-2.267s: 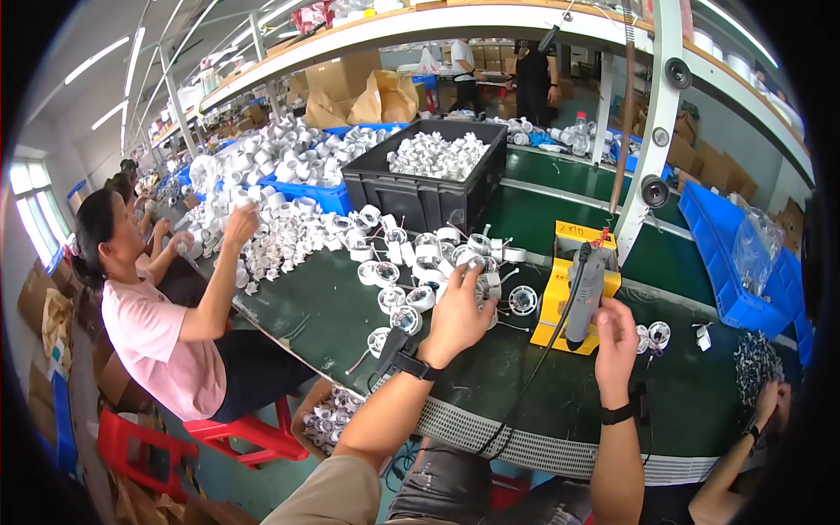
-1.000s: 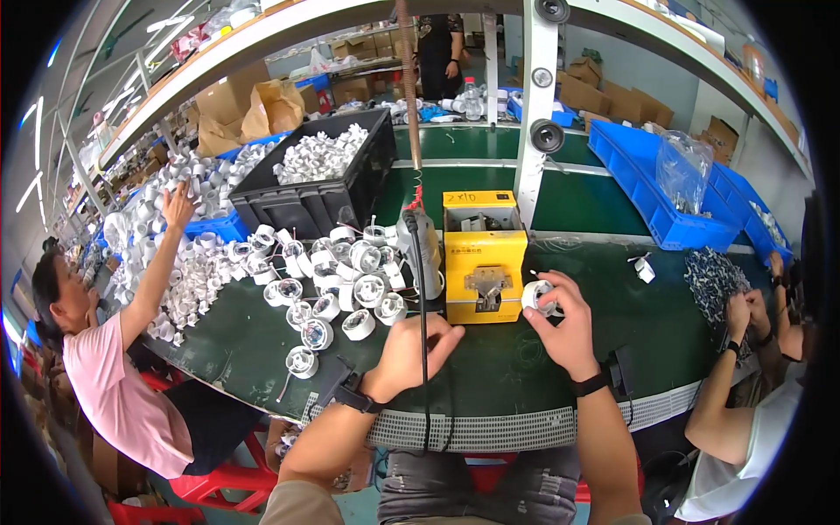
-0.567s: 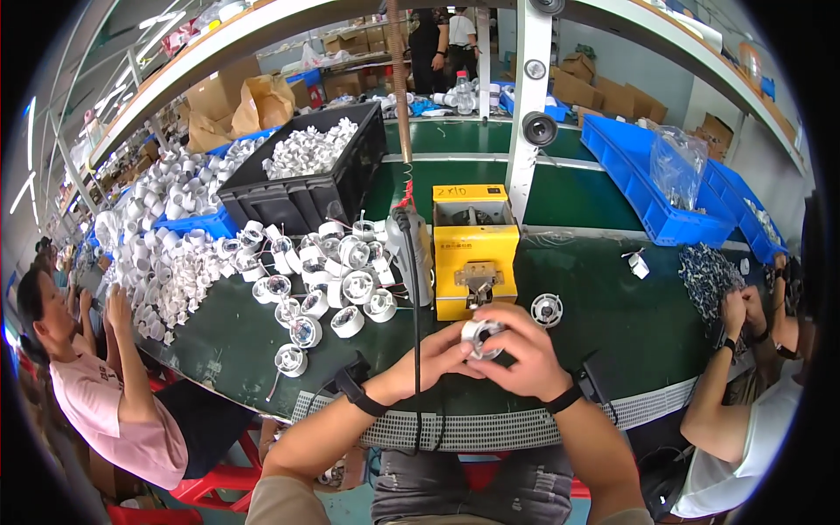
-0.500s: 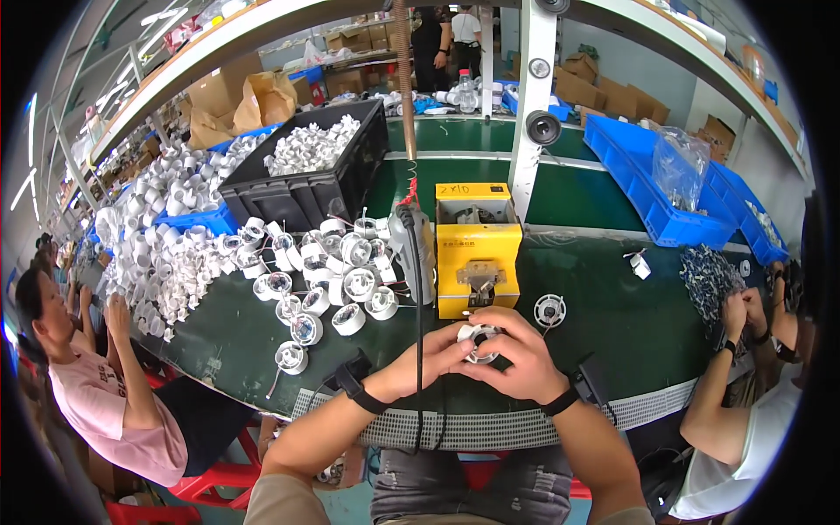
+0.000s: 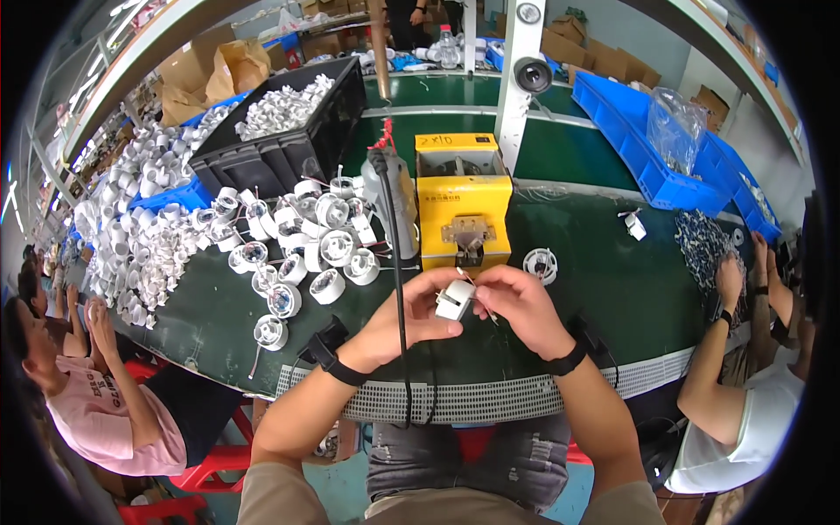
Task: The person picks up a camera housing, inserts a circuit board, and secures it with screws using a power screwdriver. They then connect a wire to the board and set the unit aside before repeating the process.
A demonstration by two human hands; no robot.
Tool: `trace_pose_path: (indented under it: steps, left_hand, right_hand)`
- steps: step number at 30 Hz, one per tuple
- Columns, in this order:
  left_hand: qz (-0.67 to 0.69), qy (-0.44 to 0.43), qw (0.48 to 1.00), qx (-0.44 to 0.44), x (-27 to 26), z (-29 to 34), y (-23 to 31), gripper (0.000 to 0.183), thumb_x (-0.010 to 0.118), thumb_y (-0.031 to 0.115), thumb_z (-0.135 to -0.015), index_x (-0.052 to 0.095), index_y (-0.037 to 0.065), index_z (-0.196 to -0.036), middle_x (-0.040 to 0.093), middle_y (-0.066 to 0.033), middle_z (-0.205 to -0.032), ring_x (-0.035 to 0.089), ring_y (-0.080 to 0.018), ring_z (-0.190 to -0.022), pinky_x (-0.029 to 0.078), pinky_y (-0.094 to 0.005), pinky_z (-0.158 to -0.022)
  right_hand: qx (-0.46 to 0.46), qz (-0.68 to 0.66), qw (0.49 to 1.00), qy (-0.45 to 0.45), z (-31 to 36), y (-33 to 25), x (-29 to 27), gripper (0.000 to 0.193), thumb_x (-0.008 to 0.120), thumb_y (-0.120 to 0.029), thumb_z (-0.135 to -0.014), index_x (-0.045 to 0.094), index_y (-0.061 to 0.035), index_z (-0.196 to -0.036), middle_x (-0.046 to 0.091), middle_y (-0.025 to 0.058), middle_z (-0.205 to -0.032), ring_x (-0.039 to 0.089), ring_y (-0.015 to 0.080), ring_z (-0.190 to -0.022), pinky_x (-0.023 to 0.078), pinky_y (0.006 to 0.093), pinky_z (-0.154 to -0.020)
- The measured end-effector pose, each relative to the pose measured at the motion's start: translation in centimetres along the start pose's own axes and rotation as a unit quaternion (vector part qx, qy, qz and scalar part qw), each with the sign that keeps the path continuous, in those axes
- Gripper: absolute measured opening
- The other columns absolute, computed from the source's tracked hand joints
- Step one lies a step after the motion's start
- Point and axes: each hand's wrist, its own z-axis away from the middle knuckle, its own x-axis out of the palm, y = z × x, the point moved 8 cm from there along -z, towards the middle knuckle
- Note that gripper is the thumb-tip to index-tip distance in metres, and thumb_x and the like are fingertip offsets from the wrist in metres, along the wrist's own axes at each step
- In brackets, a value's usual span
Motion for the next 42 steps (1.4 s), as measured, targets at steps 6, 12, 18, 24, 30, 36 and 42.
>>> trace_pose_path:
  steps: [6, 12, 18, 24, 30, 36, 42]
  left_hand:
    - [0.042, 0.04, 0.998, -0.02, -1.0, 0.0, -0.9, 0.05, 0.068, 0.003, -0.082, 0.045, 0.005, -0.126, 0.056, -0.0041, -0.115, 0.055, -0.0138, -0.106, 0.046, -0.0297, -0.09]
    - [0.134, 0.038, 0.988, -0.072, -0.7, -0.2, -1.8, 0.044, 0.04, 0.033, -0.101, 0.039, 0.002, -0.132, 0.059, -0.0131, -0.109, 0.064, -0.026, -0.088, 0.054, -0.0323, -0.075]
    - [0.155, 0.036, 0.981, -0.109, -1.1, -0.3, -2.8, 0.046, 0.035, 0.036, -0.101, 0.042, 0.001, -0.131, 0.06, -0.0153, -0.107, 0.064, -0.0278, -0.09, 0.056, -0.0348, -0.075]
    - [0.137, 0.082, 0.983, -0.088, -1.2, -0.4, -2.3, 0.042, 0.041, 0.029, -0.101, 0.042, 0.002, -0.133, 0.058, -0.0112, -0.114, 0.062, -0.0217, -0.098, 0.055, -0.0358, -0.083]
    - [0.1, 0.066, 0.988, -0.097, -0.7, -0.3, -2.9, 0.035, 0.05, 0.018, -0.098, 0.05, 0.002, -0.129, 0.059, -0.0067, -0.116, 0.059, -0.0144, -0.105, 0.049, -0.0285, -0.093]
    - [0.106, 0.117, 0.987, -0.036, -1.7, -0.1, -2.0, 0.031, 0.05, 0.015, -0.098, 0.055, 0.0, -0.124, 0.062, -0.0066, -0.112, 0.06, -0.0142, -0.103, 0.05, -0.0287, -0.091]
    - [0.122, 0.126, 0.984, 0.018, -2.0, 0.2, -1.2, 0.03, 0.05, 0.012, -0.097, 0.055, 0.0, -0.125, 0.058, -0.0078, -0.119, 0.057, -0.0156, -0.108, 0.048, -0.0312, -0.094]
  right_hand:
    - [-0.013, -0.054, 0.998, -0.012, 0.2, -0.4, -0.4, 0.012, 0.059, -0.008, -0.091, 0.06, 0.0018, -0.098, 0.061, 0.0037, -0.086, 0.057, 0.0104, -0.076, 0.046, 0.0242, -0.069]
    - [-0.053, 0.104, 0.993, -0.017, 0.7, -0.8, 0.1, 0.011, 0.063, -0.008, -0.088, 0.061, 0.0022, -0.087, 0.061, 0.003, -0.078, 0.056, 0.0098, -0.074, 0.045, 0.0248, -0.068]
    - [-0.138, 0.267, 0.953, 0.027, 0.8, -2.1, 1.3, 0.011, 0.068, -0.007, -0.081, 0.06, 0.0, -0.078, 0.06, 0.0058, -0.073, 0.057, 0.0121, -0.065, 0.044, 0.026, -0.061]
    - [-0.147, 0.298, 0.94, 0.071, 0.8, -1.7, 1.3, 0.011, 0.067, -0.006, -0.082, 0.059, 0.0014, -0.078, 0.06, 0.0065, -0.074, 0.059, 0.0125, -0.065, 0.046, 0.0247, -0.059]
    - [-0.078, 0.233, 0.966, 0.078, 0.7, -0.5, 0.7, 0.009, 0.065, -0.005, -0.084, 0.06, 0.0021, -0.086, 0.057, 0.0045, -0.079, 0.058, 0.0097, -0.067, 0.047, 0.0234, -0.06]
    - [-0.222, 0.412, 0.867, 0.173, 1.9, -5.0, 1.4, 0.014, 0.069, -0.002, -0.078, 0.062, -0.0015, -0.089, 0.057, 0.0065, -0.083, 0.062, 0.0173, -0.075, 0.048, 0.0275, -0.065]
    - [-0.142, 0.293, 0.94, 0.102, 1.7, -4.2, 0.4, 0.012, 0.07, -0.001, -0.079, 0.064, 0.0003, -0.09, 0.063, 0.0044, -0.081, 0.064, 0.0162, -0.067, 0.05, 0.0261, -0.058]
